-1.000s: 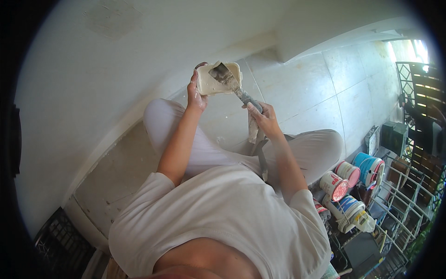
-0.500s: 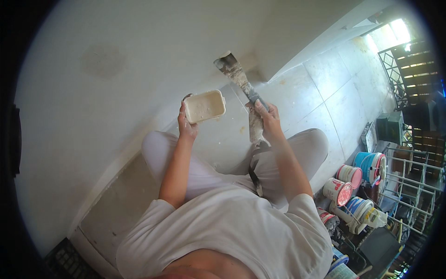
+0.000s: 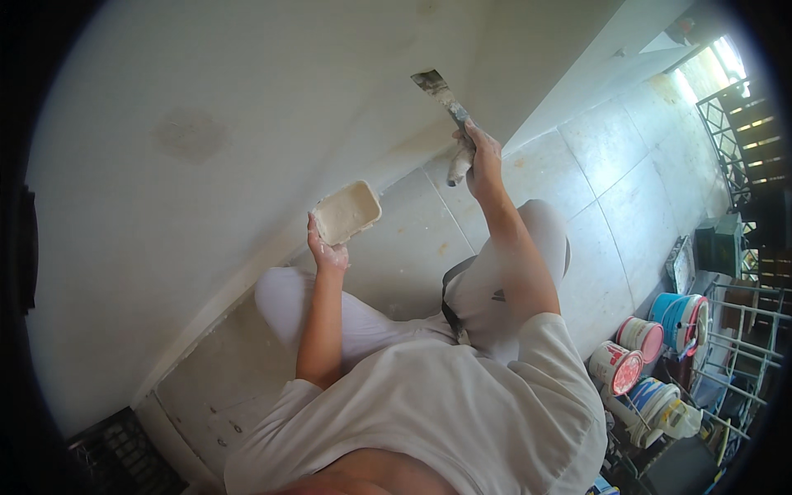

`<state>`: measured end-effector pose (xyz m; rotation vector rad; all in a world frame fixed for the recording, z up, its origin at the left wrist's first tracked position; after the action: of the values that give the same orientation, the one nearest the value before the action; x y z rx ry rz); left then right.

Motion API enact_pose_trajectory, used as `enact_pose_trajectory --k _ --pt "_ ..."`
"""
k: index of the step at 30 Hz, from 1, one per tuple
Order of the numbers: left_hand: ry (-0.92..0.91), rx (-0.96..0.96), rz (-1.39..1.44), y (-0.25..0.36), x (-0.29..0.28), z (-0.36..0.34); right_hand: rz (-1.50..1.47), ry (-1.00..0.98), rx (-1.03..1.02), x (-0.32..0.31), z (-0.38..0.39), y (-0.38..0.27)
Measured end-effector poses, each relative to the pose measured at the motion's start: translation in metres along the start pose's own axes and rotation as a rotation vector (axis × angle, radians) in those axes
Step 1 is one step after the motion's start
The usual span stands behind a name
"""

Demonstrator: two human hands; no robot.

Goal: Apply putty to a wall using a putty knife to fill in gaps or smooth the surface.

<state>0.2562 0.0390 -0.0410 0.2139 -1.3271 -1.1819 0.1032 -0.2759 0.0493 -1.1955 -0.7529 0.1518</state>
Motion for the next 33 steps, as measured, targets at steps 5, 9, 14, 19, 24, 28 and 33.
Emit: enact_pose_trajectory --k 5,9,14,19,24,28,33 --pt "0.029 0.052 0.064 0.002 0.000 0.006 0.032 -0.082 0.055 0.008 -0.022 0.016" --pt "0.090 0.083 0.055 -0.006 -0.012 0.010 0.049 0.024 0.090 0.006 -0.029 0.021" --pt "0.094 0.068 0.035 -0.012 -0.008 0.018 0.005 0.072 -0.001 0.004 -0.036 0.019" --pt "0.051 0.071 0.030 -0.016 -0.015 0.013 0.198 -0.023 -0.123 0.009 -0.036 0.007" --pt "0.081 0.056 0.007 -0.015 -0.011 0.014 0.221 0.002 -0.215 0.003 -0.038 -0.011" --pt "0.084 0.057 0.048 -0.012 -0.010 0.012 0.231 -0.007 -0.248 -0.003 -0.033 -0.018" --pt "0.065 0.054 0.049 -0.015 -0.006 0.013 0.250 -0.028 -0.250 0.002 -0.024 -0.019"
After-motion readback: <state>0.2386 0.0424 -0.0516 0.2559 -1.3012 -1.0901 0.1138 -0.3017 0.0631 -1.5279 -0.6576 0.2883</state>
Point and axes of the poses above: each hand's wrist, its own z-axis away from the middle knuckle, its own x-axis out of the palm, y = z × x, the point moved 6 cm from there along -z, towards the middle knuckle, and after that the axes turned 7 degrees about -y, right-handed, at the moved point
